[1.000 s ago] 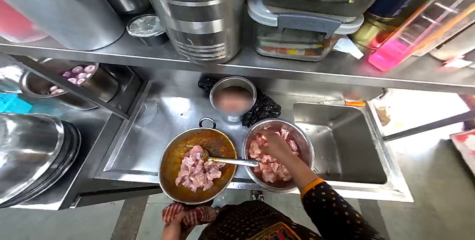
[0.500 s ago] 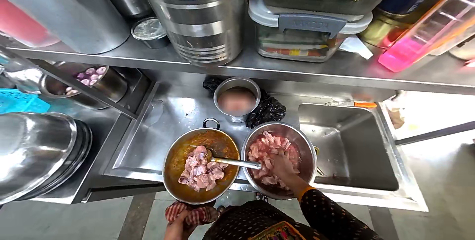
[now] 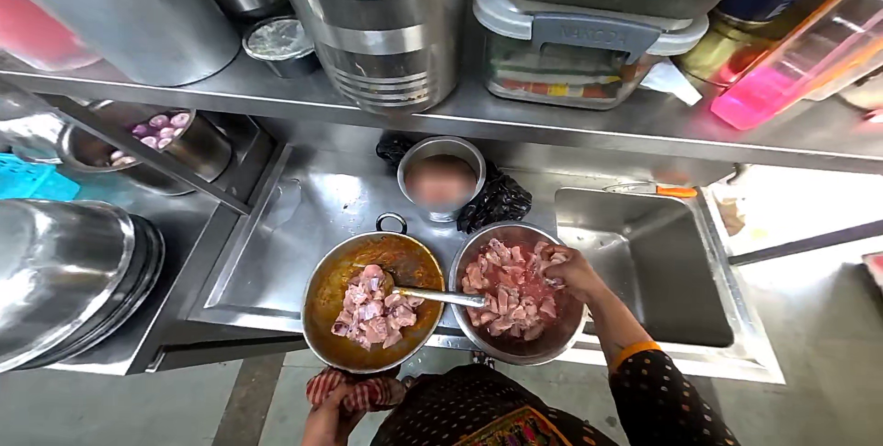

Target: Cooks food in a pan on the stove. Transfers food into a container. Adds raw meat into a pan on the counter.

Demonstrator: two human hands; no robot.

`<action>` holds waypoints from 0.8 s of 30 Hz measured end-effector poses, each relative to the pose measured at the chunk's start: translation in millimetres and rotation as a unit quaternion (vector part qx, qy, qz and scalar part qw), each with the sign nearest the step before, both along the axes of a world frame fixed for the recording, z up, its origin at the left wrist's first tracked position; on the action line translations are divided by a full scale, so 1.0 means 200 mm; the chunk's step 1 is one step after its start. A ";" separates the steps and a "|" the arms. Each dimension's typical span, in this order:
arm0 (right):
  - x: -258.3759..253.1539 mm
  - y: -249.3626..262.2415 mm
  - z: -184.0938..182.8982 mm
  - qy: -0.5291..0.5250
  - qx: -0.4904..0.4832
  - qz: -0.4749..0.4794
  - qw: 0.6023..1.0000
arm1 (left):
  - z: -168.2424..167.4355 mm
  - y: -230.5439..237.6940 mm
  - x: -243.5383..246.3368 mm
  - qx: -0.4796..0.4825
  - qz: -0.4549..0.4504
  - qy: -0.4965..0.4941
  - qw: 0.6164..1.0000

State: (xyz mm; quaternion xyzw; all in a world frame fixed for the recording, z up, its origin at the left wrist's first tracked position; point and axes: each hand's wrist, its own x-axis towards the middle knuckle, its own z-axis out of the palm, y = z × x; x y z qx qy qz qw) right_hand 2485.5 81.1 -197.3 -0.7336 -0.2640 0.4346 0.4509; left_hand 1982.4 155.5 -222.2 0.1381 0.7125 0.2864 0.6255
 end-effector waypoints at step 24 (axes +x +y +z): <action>-0.62 0.32 0.28 -0.272 -0.081 0.198 0.938 | -0.04 0.03 -0.07 0.015 -0.045 -0.024 0.999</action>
